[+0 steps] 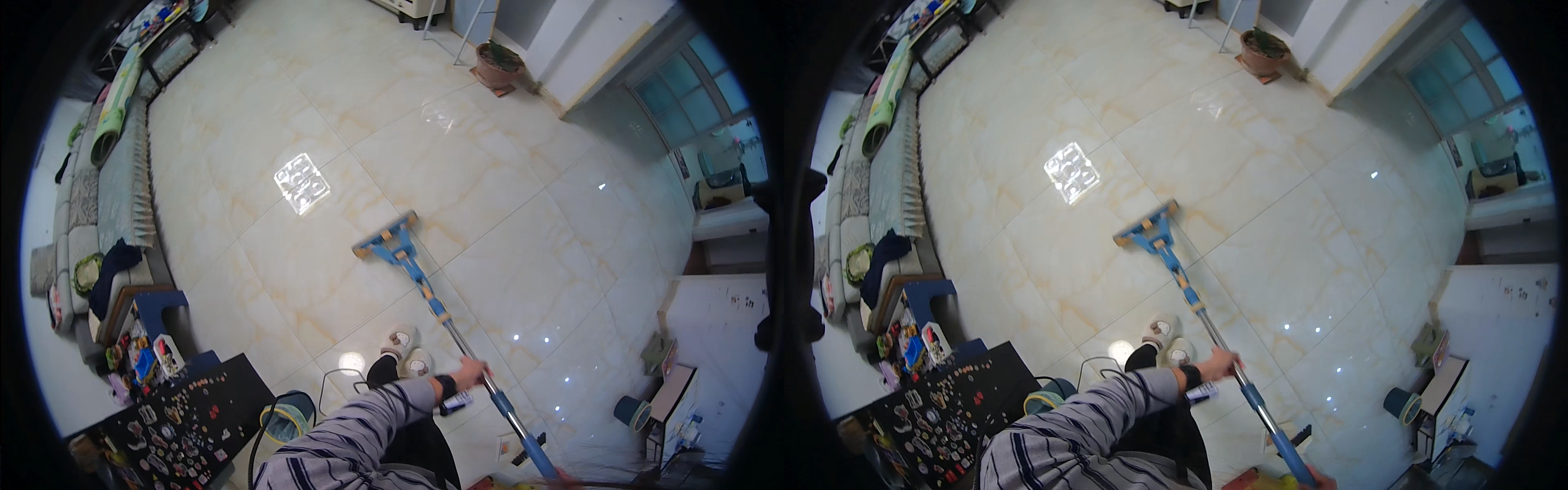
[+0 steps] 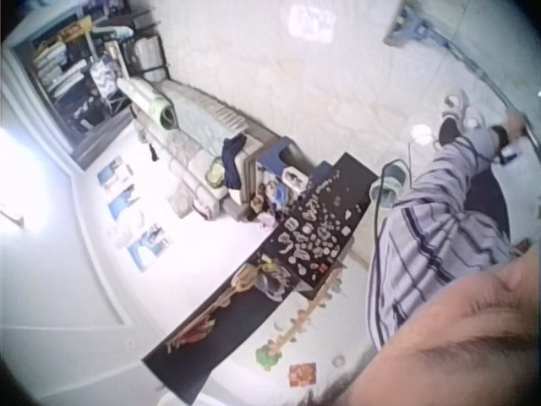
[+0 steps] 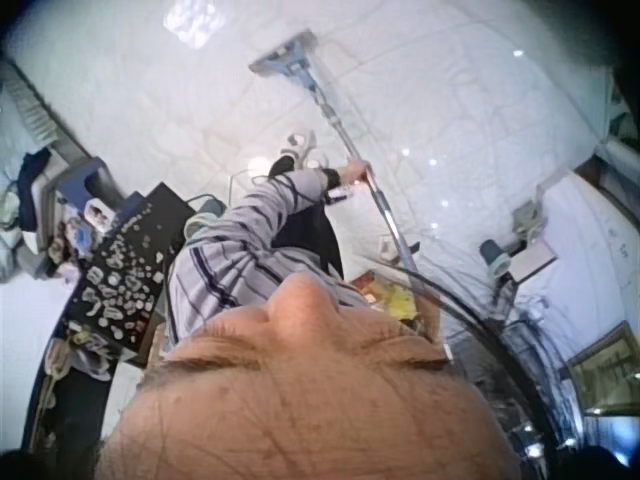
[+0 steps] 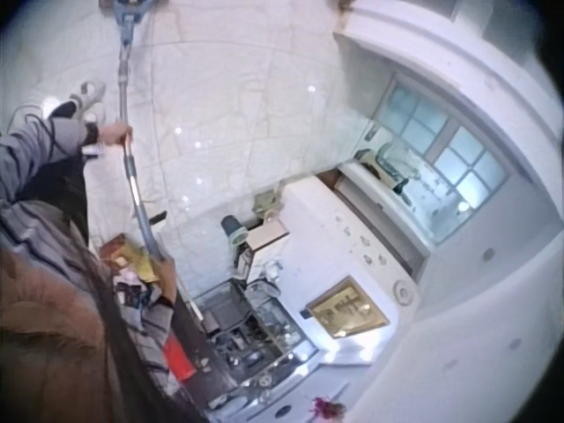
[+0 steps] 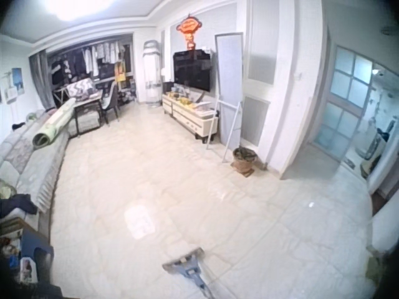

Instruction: The person wipes the frame of a whiteboard with a tissue while kneeling, then stands and moves the whiteboard. They sweep the tiled floor with a broom and dustpan, then mop the floor with a flat mop, rinsing the mop head in a basin in the bathroom.

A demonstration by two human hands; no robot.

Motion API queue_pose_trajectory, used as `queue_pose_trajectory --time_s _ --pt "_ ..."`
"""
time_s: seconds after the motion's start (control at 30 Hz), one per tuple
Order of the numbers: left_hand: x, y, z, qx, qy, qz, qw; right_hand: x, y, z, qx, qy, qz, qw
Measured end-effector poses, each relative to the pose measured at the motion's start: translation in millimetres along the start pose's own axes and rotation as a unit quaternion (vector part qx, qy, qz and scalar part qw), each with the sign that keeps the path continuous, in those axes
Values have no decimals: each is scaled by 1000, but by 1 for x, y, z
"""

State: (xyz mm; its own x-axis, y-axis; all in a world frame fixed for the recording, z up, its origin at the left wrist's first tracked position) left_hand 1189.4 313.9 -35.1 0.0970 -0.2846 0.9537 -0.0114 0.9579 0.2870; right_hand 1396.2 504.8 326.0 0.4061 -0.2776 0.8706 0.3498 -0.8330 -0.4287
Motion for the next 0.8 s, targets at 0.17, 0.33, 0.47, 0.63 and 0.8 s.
queue_pose_trajectory --time_s 0.17,0.33,0.47,0.63,0.8 --pt "-51 -88 154 -28 126 5 992 -109 59 -123 -133 -21 -26 991" --pt "-65 -136 251 -46 174 134 975 -188 101 -212 -209 -150 -6 966" --pt "-77 -141 251 -14 62 95 993 -175 93 -222 -195 -180 30 964" --pt "-93 -84 173 -328 75 47 940 -131 59 -138 -175 -104 29 979" --pt "-54 40 30 -422 33 -41 905 -44 11 -10 -171 -67 73 980"
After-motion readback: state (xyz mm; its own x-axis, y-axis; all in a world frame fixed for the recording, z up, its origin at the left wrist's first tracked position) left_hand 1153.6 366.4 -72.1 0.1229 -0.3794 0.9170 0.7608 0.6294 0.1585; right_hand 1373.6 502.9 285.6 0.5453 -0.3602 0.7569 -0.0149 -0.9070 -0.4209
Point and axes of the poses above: each hand's wrist, its own x-axis away from the middle knuckle, its own y-axis out of the palm, z = x × y, the point moved 4 cm from there along -x, towards the middle knuckle, and after that the axes turned 5 degrees about -x, right-handed, at the moved point
